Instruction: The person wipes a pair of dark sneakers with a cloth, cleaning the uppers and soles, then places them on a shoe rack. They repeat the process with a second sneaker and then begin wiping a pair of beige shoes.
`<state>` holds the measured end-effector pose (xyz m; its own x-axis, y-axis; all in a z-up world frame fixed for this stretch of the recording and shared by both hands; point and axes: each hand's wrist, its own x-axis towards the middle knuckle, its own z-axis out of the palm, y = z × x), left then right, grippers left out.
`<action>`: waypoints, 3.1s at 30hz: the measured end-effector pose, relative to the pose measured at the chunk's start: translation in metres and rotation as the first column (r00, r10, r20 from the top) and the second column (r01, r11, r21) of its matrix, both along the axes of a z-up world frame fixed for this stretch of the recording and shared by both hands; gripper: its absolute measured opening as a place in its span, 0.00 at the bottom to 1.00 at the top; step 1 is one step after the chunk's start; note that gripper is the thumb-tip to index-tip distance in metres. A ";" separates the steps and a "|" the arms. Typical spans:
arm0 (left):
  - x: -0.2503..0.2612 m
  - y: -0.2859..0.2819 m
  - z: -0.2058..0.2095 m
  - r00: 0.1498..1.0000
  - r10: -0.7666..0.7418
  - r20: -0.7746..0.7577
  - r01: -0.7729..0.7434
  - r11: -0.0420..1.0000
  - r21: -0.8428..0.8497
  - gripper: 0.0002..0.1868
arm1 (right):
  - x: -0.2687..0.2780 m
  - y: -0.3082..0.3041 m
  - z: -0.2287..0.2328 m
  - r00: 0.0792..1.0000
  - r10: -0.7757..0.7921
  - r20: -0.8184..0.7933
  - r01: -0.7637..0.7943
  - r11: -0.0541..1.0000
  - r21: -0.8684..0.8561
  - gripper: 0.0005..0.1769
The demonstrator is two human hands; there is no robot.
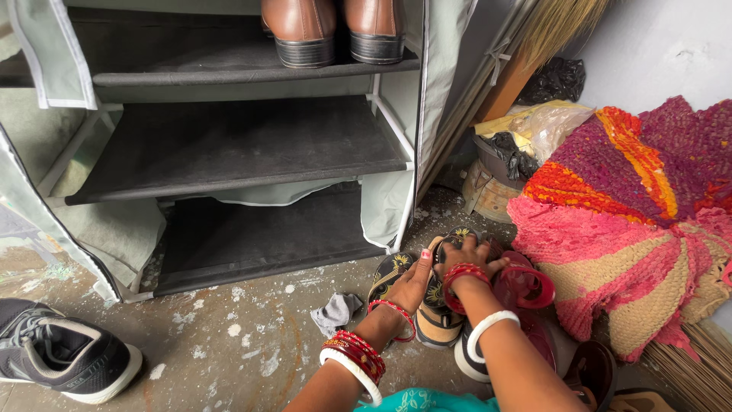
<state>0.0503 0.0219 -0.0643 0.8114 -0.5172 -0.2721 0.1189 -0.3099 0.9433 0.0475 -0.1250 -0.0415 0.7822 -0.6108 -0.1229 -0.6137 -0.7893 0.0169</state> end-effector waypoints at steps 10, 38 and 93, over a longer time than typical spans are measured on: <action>-0.007 -0.023 -0.006 0.998 -0.036 -0.057 0.030 0.994 -0.108 0.56 | -0.001 -0.096 -0.061 0.943 -0.199 0.267 0.168 0.977 0.133 0.19; -0.046 -0.048 0.015 0.987 -0.156 -0.033 0.148 0.974 -0.169 0.55 | -0.147 -0.242 -0.055 0.934 -0.347 -0.082 0.352 0.935 0.054 0.21; -0.030 -0.045 -0.018 0.989 -0.146 -0.004 0.146 0.989 0.031 0.55 | -0.086 -0.124 -0.039 0.775 -0.507 0.377 -0.089 0.504 0.859 0.53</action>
<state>0.0204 -0.0234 -0.0826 0.7275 -0.6212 -0.2913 0.0722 -0.3529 0.9329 -0.0389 -0.2487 -0.0803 0.7375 -0.6182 -0.2720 -0.4162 -0.0988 -0.9039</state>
